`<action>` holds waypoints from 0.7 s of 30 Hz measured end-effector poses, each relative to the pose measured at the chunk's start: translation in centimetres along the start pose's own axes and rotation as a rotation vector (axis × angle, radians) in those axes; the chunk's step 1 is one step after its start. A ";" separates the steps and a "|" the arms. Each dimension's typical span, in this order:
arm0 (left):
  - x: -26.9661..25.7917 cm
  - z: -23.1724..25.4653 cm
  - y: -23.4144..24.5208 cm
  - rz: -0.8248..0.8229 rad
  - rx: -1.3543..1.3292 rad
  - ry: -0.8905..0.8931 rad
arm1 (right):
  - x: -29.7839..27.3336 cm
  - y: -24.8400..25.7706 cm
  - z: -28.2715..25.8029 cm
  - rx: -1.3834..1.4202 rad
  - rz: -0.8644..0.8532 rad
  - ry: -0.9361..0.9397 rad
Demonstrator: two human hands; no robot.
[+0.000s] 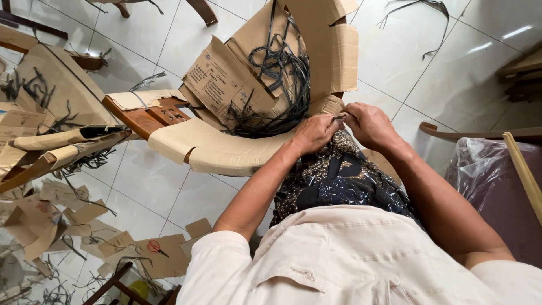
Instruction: Wrapping a wooden chair frame with cardboard and securing it with plastic ties for protection during transport.
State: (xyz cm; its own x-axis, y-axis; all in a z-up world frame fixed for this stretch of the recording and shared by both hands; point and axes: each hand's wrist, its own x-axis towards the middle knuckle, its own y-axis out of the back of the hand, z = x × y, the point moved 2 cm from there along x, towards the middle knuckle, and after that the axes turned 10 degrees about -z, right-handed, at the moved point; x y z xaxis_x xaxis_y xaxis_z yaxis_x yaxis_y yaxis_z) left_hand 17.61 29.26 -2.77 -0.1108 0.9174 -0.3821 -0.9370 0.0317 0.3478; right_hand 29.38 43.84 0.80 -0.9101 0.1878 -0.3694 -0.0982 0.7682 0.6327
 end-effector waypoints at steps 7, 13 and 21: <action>-0.2 -1.7 1.5 0.164 -0.085 -0.036 | -2.3 0.5 0.0 0.231 0.156 -0.100; 0.0 -2.6 1.6 0.240 -0.304 0.152 | -3.1 -0.9 0.6 0.211 0.208 -0.158; -1.6 2.3 2.6 0.215 -0.385 0.194 | 0.2 -2.0 -5.2 0.082 -0.106 -0.129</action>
State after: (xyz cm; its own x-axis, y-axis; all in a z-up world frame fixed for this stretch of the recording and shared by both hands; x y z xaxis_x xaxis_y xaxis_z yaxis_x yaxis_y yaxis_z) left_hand 16.11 28.79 0.76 -0.3410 0.7949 -0.5019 -0.9365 -0.3337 0.1079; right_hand 27.33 39.18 3.01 -0.8367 0.1764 -0.5184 -0.1524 0.8343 0.5299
